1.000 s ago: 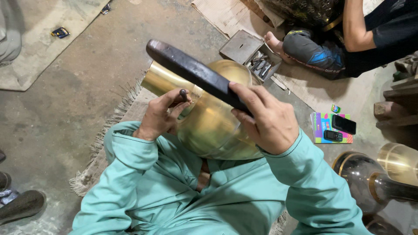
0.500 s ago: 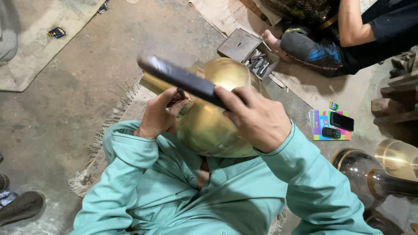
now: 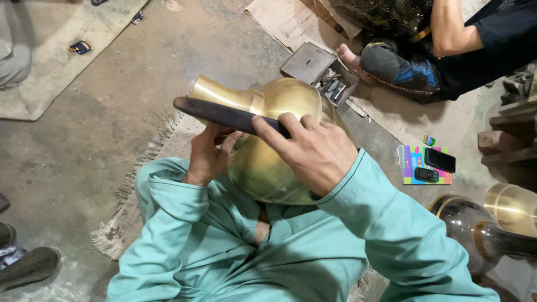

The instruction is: The person sits on the floor holding a large brass vessel on their lap and hammers a punch against the vessel's surface with a mallet, working around the seam to shape and smooth the brass. They reposition the punch and rotate the vessel as they strike different spots.

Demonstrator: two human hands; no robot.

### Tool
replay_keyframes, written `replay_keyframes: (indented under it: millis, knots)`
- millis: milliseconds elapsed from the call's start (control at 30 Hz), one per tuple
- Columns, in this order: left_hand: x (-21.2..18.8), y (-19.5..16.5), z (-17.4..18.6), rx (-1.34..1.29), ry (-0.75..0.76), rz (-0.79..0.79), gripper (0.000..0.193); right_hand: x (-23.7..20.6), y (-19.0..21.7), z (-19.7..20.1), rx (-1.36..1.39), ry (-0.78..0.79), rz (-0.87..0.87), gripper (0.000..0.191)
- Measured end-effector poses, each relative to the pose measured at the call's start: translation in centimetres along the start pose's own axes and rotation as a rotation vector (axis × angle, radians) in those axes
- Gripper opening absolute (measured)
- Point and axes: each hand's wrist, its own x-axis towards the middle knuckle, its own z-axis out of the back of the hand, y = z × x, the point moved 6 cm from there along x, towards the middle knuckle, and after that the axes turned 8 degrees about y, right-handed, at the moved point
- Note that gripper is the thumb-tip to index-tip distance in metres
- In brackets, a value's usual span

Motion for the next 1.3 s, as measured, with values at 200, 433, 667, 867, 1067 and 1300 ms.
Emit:
replay_keyframes:
  millis: [200,433,667,867,1067,1300]
  knots:
    - [-0.5,0.2,-0.2,-0.04,-0.077,0.018,0.029,0.6,0.8,1.0,-0.034,-0.021,0.033,0.059]
    - [-0.3,-0.8,-0.1,-0.056,-0.169,0.053,0.024,0.2,-0.7,-1.3,0.103,-0.066,-0.033,0.061]
    - [-1.2,2.1,4.8,-0.809,-0.623,0.226,0.021,-6.1,-11.6,-10.1,0.768,-0.324,-0.503,0.063]
    - [-1.1,6.0,1.8,-0.972,-0.744,0.699,0.011,-13.1,-16.3,-20.6,1.132,-0.312,-0.722,0.035]
    - [1.1,7.7,-1.0,-0.95,-0.643,0.79,0.016,-16.9,-16.0,-27.0,1.559,-0.292,-0.895,0.034]
    - [1.5,7.9,-1.5,-0.946,-0.574,0.795,0.02,-18.5,-15.5,-30.1,1.675,-0.246,-0.914,0.034]
